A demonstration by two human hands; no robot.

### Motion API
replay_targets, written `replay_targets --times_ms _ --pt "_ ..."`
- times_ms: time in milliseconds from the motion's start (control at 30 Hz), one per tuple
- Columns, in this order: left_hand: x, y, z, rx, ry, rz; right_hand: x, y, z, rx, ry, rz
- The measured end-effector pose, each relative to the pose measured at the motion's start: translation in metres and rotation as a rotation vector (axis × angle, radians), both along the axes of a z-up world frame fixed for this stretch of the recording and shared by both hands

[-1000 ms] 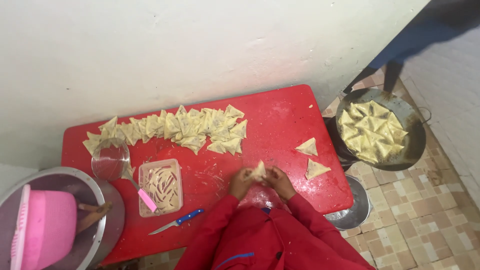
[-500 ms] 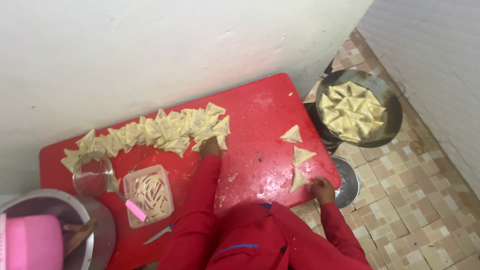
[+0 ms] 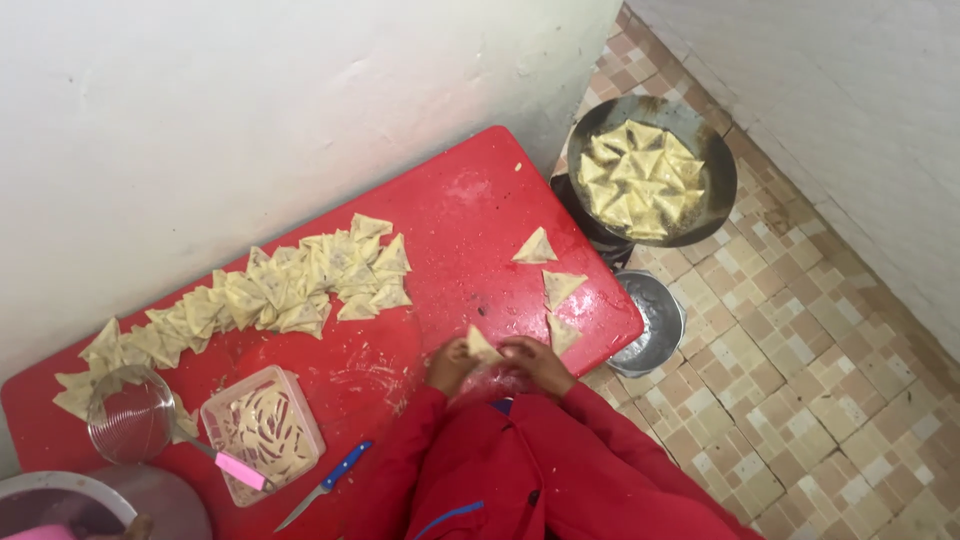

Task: Fold samosa dough and place into a large pan of oil for frying

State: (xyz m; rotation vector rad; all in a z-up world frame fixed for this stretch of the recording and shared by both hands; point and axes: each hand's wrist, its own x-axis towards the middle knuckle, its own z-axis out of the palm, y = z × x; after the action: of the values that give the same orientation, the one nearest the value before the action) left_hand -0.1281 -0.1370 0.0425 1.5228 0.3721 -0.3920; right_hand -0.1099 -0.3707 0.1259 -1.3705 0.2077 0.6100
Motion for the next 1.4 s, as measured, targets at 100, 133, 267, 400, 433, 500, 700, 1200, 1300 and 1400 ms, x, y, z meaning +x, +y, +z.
replay_targets --times_ms 100,133,267,400,433,500,700,1200,1300,1400 --pt "-0.02 -0.018 -0.031 -0.19 -0.01 -0.086 -0.001 -0.009 -0.152 0.037 -0.025 0.116" --pt "-0.023 -0.012 -0.023 -0.188 -0.014 -0.069 0.0 -0.01 -0.124 0.039 -0.026 0.133" --pt "-0.019 0.019 -0.019 -0.046 -0.092 -0.235 0.042 -0.022 -0.105 0.084 0.088 0.05" --pt "0.006 0.073 -0.047 0.459 -0.002 -0.031 0.1 -0.031 -0.075 -0.036 -0.031 -0.125" --pt "0.01 0.099 -0.06 0.463 0.005 -0.022 0.103 -0.031 -0.076 -0.032 -0.026 -0.114" --pt "0.027 0.149 -0.085 0.645 0.107 0.206 0.12 -0.034 -0.074 -0.08 -0.024 -0.304" --pt "0.1 0.225 -0.048 0.832 0.224 0.388 0.071 -0.032 -0.052 -0.19 0.039 -0.102" --pt "0.149 0.255 -0.061 1.096 -0.198 0.766 0.046 -0.051 -0.086 -0.223 0.083 -0.127" --pt "0.144 0.254 -0.032 1.129 0.06 0.655 0.04 -0.04 -0.075 -0.222 0.084 -0.091" --pt "0.139 0.252 -0.029 1.127 0.051 0.646 0.038 -0.031 -0.085 -0.209 0.104 -0.061"
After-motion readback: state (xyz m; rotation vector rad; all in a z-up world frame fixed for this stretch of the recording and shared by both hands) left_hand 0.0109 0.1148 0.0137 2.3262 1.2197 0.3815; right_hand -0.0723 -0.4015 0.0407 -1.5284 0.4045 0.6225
